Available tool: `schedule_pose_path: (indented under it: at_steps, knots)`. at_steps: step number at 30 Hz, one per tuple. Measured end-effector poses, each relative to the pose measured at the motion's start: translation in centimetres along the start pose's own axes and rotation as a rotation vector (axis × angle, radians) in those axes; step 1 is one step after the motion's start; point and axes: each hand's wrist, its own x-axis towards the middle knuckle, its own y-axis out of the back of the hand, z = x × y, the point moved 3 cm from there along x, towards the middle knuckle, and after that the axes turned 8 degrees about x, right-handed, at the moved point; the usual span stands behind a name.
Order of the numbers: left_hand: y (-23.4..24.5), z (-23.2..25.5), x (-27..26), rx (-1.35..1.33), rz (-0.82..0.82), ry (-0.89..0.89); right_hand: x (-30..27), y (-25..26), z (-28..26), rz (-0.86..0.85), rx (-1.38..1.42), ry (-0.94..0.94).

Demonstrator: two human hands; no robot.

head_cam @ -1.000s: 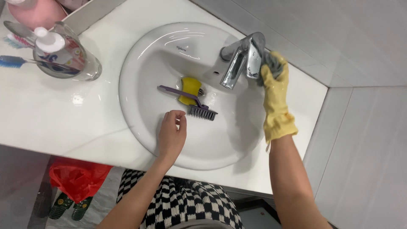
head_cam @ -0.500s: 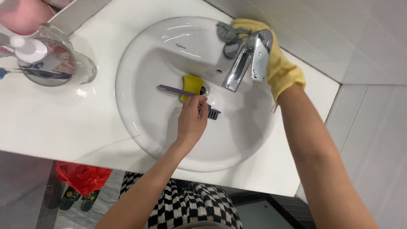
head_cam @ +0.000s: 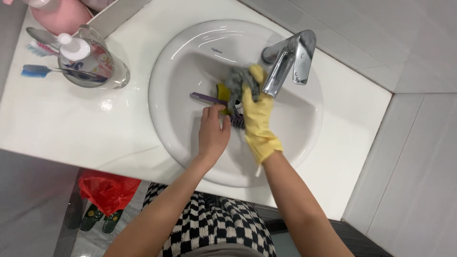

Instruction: Cleaning a bathroom sink and faucet using a cloth, sponge, and brush

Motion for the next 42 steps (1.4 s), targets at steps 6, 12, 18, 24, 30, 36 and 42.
schedule_pose_path:
  at_steps: [6,12,18,24,30,36,42]
  knots:
    - [2.9,-0.5,-0.6,-0.023,0.094,0.115,6.2,-7.1,-0.7,0.097,-0.476,0.521]
    - [6.6,0.6,-3.3,-0.319,0.448,0.040,4.2,-14.9,1.0,-0.400,-0.461,0.610]
    - [11.2,-1.1,-6.0,-0.241,0.695,0.051,-5.8,-14.1,2.3,-0.644,-0.518,0.651]
    - [12.5,-2.3,-6.3,-0.185,0.656,0.040,-12.2,-2.4,-0.9,-0.840,-0.304,0.397]
    - [12.6,-2.6,-6.5,-0.215,0.639,0.010,-10.1,8.6,1.7,-0.812,-0.921,0.171]
    - [9.9,-0.5,-5.6,-0.177,0.355,-0.018,-11.4,5.6,5.2,-0.771,-0.909,-0.404]
    - [0.8,-0.7,1.0,0.812,-0.003,-0.375,-11.3,4.6,3.6,-0.631,-0.894,-0.490]
